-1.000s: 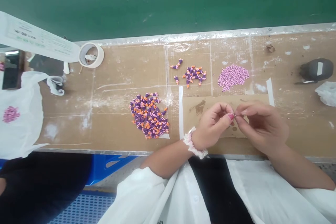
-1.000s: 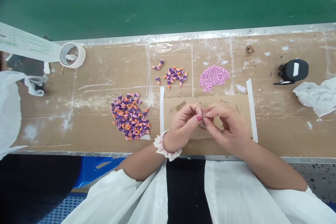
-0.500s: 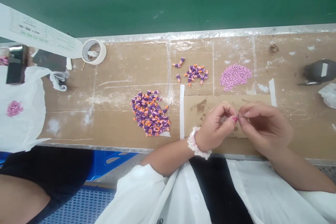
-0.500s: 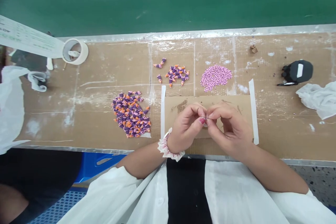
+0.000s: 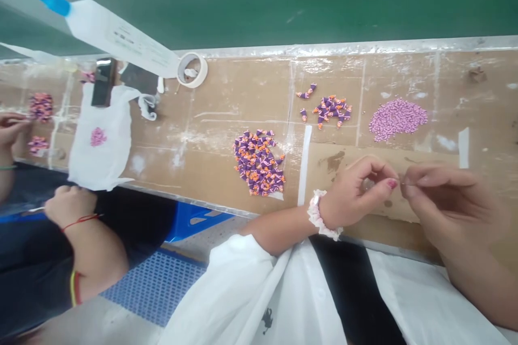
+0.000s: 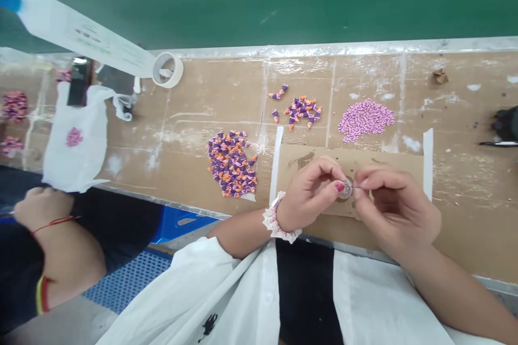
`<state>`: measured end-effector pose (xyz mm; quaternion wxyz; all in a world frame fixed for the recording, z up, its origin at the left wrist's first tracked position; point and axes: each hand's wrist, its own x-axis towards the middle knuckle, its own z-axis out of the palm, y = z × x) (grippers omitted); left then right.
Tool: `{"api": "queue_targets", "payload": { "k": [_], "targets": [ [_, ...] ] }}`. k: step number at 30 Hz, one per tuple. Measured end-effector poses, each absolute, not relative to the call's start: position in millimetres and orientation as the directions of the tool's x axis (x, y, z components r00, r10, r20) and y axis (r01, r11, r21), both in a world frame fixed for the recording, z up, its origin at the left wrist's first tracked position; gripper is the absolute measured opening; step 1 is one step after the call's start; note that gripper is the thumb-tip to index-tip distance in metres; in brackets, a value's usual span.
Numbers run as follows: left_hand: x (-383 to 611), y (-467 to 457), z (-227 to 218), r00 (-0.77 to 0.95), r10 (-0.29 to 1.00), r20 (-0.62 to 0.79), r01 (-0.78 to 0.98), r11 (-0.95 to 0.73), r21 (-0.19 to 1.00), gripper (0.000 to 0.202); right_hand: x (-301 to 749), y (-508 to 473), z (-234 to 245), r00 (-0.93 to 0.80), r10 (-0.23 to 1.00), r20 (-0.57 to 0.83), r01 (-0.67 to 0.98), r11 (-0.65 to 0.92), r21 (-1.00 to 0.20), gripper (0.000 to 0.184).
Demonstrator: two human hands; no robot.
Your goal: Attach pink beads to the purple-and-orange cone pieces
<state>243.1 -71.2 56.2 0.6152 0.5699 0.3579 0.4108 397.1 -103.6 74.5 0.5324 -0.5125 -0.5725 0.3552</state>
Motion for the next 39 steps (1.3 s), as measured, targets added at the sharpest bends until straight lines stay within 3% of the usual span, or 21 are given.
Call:
{"api": "queue_targets", "payload": {
  "k": [3,5,7,9,13,18,23,26,29,31,34,37,39],
  "targets": [
    [218,-62,63,0.401,0.912,0.087,0.216,-0.186,0.958,0.018,402,-104,76,0.074,0.978,0.196,0.212,0.177,-0.961,0.025],
    [192,-59,67,0.377,0.922,0.088,0.541,-0.296,0.787,0.015,406,-103,78,-0.009,0.984,0.177,0.261,0.173,-0.950,0.024],
    [164,-60,67,0.239,0.970,0.041,0.793,-0.219,0.568,0.010,410,-102,80,-0.131,0.977,0.170,0.370,0.207,-0.906,0.021],
    [140,-64,64,0.098,0.995,0.000,0.916,-0.090,0.390,0.009,413,-100,82,-0.256,0.950,0.178,0.481,0.285,-0.829,0.019],
    [114,-71,50,-0.004,0.998,-0.061,0.977,0.017,0.212,0.010,413,-97,82,-0.431,0.885,0.177,0.569,0.419,-0.708,0.019],
    [113,-67,47,0.067,0.984,-0.163,0.988,-0.043,0.145,0.014,412,-96,79,-0.576,0.810,0.113,0.623,0.525,-0.580,0.016],
    [116,-57,60,0.157,0.932,-0.327,0.985,-0.172,-0.020,0.013,413,-98,78,-0.617,0.787,0.014,0.685,0.546,-0.482,0.021],
    [114,-55,59,0.208,0.907,-0.365,0.968,-0.244,-0.054,0.019,412,-99,79,-0.649,0.760,-0.024,0.702,0.586,-0.405,0.020],
    [109,-56,54,0.252,0.913,-0.320,0.962,-0.271,-0.017,0.020,412,-99,80,-0.657,0.754,-0.022,0.707,0.606,-0.364,0.020],
    [108,-56,53,0.244,0.938,-0.247,0.970,-0.233,0.075,0.019,412,-98,81,-0.648,0.761,-0.012,0.708,0.596,-0.380,0.021],
    [115,-56,60,0.200,0.968,-0.152,0.903,-0.123,0.411,0.018,415,-95,84,-0.606,0.795,0.029,0.694,0.546,-0.470,0.018],
    [138,-59,69,0.210,0.958,-0.194,0.534,0.054,0.844,0.023,417,-94,88,-0.505,0.858,0.095,0.636,0.444,-0.631,0.016],
    [158,-61,72,0.313,0.898,-0.308,0.135,0.279,0.951,0.033,417,-94,90,-0.398,0.909,0.119,0.542,0.339,-0.769,0.019]
  ]
}}
